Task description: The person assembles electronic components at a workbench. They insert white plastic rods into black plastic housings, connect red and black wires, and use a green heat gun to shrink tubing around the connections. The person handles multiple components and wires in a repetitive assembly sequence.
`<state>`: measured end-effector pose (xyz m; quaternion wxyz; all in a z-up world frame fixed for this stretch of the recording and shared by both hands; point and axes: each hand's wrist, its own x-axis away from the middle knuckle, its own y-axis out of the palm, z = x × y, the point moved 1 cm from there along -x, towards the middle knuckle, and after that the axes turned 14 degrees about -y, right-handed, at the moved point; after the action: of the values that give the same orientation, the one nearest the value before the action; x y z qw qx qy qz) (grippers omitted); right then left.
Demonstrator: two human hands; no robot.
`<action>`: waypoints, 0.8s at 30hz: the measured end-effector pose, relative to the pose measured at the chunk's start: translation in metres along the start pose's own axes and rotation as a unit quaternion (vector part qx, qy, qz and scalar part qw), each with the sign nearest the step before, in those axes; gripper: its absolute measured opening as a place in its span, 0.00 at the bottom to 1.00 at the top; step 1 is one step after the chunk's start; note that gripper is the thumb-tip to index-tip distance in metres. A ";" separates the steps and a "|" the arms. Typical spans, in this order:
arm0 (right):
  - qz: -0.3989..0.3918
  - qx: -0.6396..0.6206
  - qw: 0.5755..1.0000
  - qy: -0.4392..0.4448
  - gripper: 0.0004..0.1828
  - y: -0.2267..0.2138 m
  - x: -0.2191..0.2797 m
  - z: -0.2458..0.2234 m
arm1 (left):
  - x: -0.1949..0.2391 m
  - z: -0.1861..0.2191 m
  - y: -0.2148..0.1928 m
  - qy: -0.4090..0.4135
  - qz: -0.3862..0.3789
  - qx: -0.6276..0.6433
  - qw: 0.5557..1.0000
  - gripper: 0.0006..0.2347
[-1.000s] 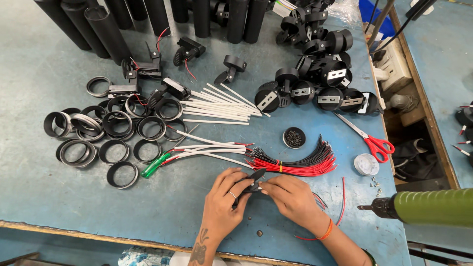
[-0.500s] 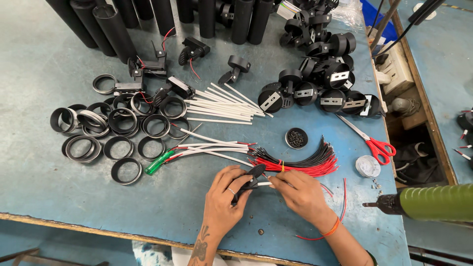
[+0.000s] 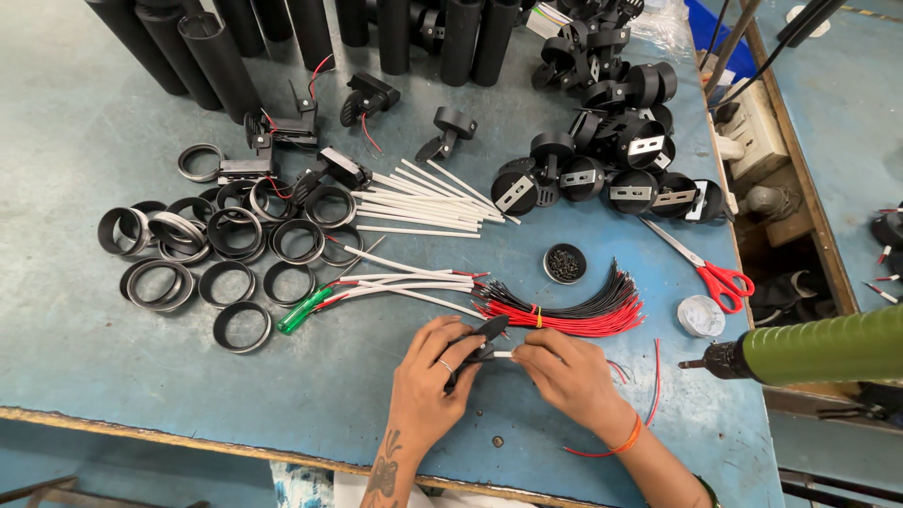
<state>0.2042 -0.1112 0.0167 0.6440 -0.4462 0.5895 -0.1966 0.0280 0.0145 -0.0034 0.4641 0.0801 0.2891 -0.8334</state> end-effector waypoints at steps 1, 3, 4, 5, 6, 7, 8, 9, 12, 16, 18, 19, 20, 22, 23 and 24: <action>0.006 -0.006 1.000 0.000 0.10 0.001 0.000 0.000 | 0.001 0.000 0.000 -0.001 -0.006 0.001 1.000 0.16; -0.001 -0.003 1.000 -0.022 0.10 0.002 -0.002 -0.002 | 0.002 -0.001 0.001 0.013 -0.015 -0.003 1.000 0.16; -0.013 0.007 0.999 -0.043 0.10 0.003 -0.004 -0.003 | 0.002 -0.001 0.002 0.029 -0.019 -0.009 0.999 0.16; -0.026 0.016 0.997 -0.064 0.10 0.004 -0.005 -0.005 | 0.002 -0.001 0.002 0.045 -0.024 -0.014 0.999 0.16; -0.026 0.012 0.998 -0.047 0.10 0.005 -0.006 -0.006 | 0.002 -0.001 0.003 0.035 -0.026 -0.015 0.999 0.16; -0.026 0.008 0.999 -0.030 0.10 0.006 -0.006 -0.007 | 0.002 -0.001 0.003 0.024 -0.028 -0.016 0.999 0.15; -0.026 0.003 1.000 -0.014 0.10 0.006 -0.007 -0.007 | 0.002 -0.001 0.003 0.014 -0.030 -0.017 0.999 0.15; -0.020 -0.001 1.000 -0.006 0.14 0.006 -0.007 -0.008 | 0.002 -0.001 0.003 0.012 -0.023 -0.013 1.000 0.15; 0.000 -0.006 1.000 0.017 0.19 0.006 -0.006 -0.007 | 0.001 -0.001 0.001 0.004 -0.008 -0.004 1.000 0.16; 0.012 -0.011 1.000 0.018 0.13 0.006 -0.004 -0.006 | 0.002 -0.002 0.001 0.000 -0.012 -0.006 1.000 0.16; 0.002 -0.016 1.000 0.008 0.12 0.006 -0.005 -0.006 | 0.003 -0.002 0.003 0.003 -0.020 -0.015 1.000 0.16; -0.007 -0.013 1.000 0.003 0.12 0.006 -0.005 -0.007 | 0.003 -0.002 0.003 0.004 -0.025 -0.021 0.999 0.16; -0.016 -0.010 1.000 -0.001 0.13 0.006 -0.006 -0.007 | 0.003 -0.002 0.004 0.006 -0.030 -0.028 0.999 0.16; -0.004 -0.015 1.000 -0.001 0.19 0.005 -0.007 -0.008 | 0.003 -0.001 0.003 0.020 -0.007 -0.017 1.000 0.19; 0.002 -0.018 1.000 -0.001 0.22 0.005 -0.007 -0.007 | 0.003 0.000 0.002 0.027 0.004 -0.011 1.000 0.21; 0.004 -0.017 1.000 0.007 0.20 0.005 -0.007 -0.007 | 0.002 0.001 0.002 0.003 -0.002 0.003 1.000 0.23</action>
<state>0.1951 -0.1054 0.0176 0.6328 -0.4533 0.5993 -0.1870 0.0282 0.0121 -0.0045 0.4610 0.0833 0.2881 -0.8352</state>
